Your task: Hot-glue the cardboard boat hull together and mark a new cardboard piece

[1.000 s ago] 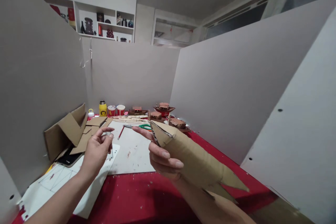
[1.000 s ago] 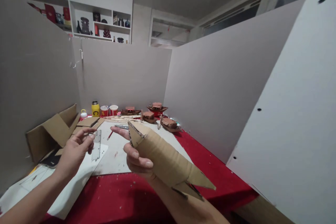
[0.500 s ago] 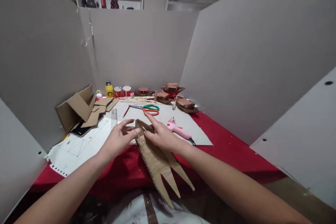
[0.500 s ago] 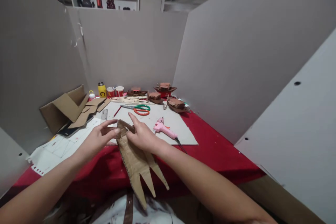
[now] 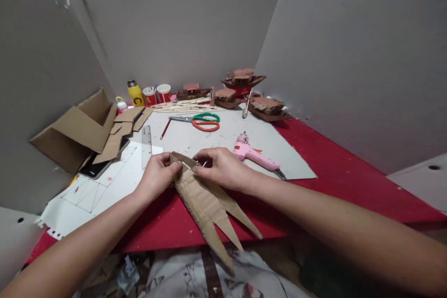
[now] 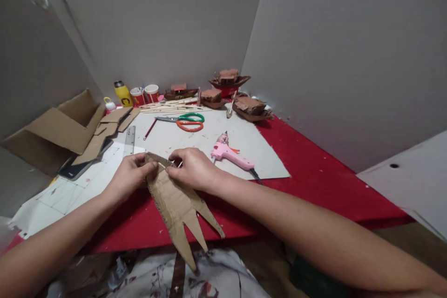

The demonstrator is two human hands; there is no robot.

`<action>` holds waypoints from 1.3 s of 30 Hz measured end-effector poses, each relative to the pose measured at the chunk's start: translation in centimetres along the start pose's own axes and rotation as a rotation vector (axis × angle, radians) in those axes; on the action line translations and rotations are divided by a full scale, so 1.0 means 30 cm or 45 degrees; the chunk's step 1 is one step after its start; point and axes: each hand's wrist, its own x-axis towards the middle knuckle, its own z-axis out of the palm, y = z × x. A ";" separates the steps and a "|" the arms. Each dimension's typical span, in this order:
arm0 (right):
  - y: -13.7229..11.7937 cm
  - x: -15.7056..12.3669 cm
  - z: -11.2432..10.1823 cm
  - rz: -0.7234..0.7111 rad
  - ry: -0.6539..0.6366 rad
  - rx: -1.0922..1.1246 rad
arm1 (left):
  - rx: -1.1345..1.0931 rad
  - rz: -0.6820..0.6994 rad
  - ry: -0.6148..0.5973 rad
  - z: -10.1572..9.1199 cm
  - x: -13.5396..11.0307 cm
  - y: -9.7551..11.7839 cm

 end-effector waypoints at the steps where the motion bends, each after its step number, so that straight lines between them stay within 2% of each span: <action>1: 0.009 0.009 0.003 -0.003 -0.023 -0.009 | 0.017 -0.003 -0.006 0.000 0.002 -0.003; 5: 0.032 0.039 0.018 0.012 -0.099 -0.021 | 0.196 0.046 -0.077 0.001 -0.010 0.005; 9: 0.039 0.050 0.020 0.062 -0.119 0.072 | 0.173 -0.025 -0.153 0.005 -0.022 0.017; 16: 0.068 0.063 0.029 0.075 -0.197 0.107 | 0.151 -0.046 -0.097 0.020 -0.013 -0.005; 24: 0.074 0.065 0.025 -0.053 -0.257 0.029 | 0.114 -0.152 -0.058 0.023 -0.001 -0.002; 28: 0.064 0.068 0.019 -0.048 -0.286 -0.035 | 0.211 -0.074 -0.078 0.021 0.001 0.010; 32: 0.056 0.069 0.033 -0.035 -0.280 -0.030 | 0.337 0.048 0.034 0.016 0.006 0.010; 35: 0.043 0.073 0.040 -0.018 -0.266 -0.034 | 0.336 0.048 0.078 0.015 0.008 -0.001; 39: 0.021 0.061 -0.027 -0.014 -0.294 -0.067 | 0.339 0.035 0.107 0.016 0.003 -0.012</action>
